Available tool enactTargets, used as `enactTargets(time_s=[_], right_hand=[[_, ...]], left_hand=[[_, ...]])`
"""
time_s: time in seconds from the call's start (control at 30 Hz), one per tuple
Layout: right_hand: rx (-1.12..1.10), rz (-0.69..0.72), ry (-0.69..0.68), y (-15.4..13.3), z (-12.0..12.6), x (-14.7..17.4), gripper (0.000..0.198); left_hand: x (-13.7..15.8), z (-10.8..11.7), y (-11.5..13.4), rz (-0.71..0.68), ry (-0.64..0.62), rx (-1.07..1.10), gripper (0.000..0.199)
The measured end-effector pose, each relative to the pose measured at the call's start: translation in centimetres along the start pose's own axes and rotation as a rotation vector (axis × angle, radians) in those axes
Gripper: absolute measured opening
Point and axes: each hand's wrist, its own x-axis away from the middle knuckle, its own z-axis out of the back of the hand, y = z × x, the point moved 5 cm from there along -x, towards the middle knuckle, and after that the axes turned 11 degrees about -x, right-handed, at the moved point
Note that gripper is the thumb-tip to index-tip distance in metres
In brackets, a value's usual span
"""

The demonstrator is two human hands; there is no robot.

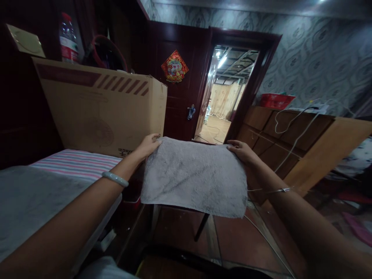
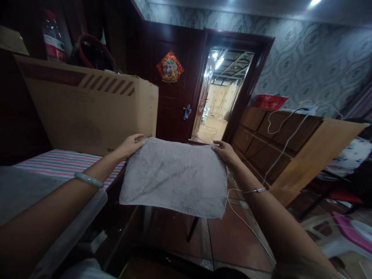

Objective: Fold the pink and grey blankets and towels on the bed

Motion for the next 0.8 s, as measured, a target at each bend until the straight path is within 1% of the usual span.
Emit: enactTargets(time_s=[0.1,0.17,0.3,0.37,0.43,0.53,0.6,0.67,0.73,0.77,0.8], right_hand=[[-0.032,0.008,0.061,-0.5,0.4,-0.9,0.056],[-0.032,-0.027,0.078,-0.2,0.2,-1.3,0.051],[0.017,-0.15,0.007,1.3,-1.1,-0.9,0.031],[0.031,-0.144,-0.008,1.6,-1.3,-0.6,0.029],[0.1,-0.097,-0.006,1.2,-1.1,-0.4,0.028],[0.32,0.048,0.021,-1.1,-1.0,-0.2,0.029],[0.442,0.228,0.052,-3.9,-2.0,0.5,0.038],[0.503,0.453,0.039,-6.9,-4.3,1.9,0.049],[0.549,0.637,-0.061,-9.1,-7.5,3.7,0.059],[0.579,0.686,-0.139,-9.5,-9.1,4.6,0.064],[0.612,0.702,-0.228,-9.5,-10.7,5.2,0.066]], left_hand=[[-0.2,-0.6,0.4,-0.008,0.052,-0.007,0.055],[-0.4,-1.0,0.4,0.005,0.072,-0.015,0.052],[-0.7,-1.6,-0.2,0.043,0.018,-0.045,0.031],[-0.7,-1.5,-0.4,0.044,-0.014,-0.067,0.025],[-0.6,-1.1,-0.3,0.042,-0.026,-0.1,0.026],[-0.4,-0.1,0.5,0.035,0.01,-0.165,0.032],[-0.1,0.4,2.1,-0.038,0.064,-0.219,0.039],[0.6,0.2,4.5,-0.214,0.107,-0.31,0.047],[1.7,-0.8,6.8,-0.431,0.103,-0.433,0.06],[2.2,-1.6,7.5,-0.512,0.072,-0.494,0.067],[2.7,-2.5,7.8,-0.555,0.016,-0.54,0.072]])
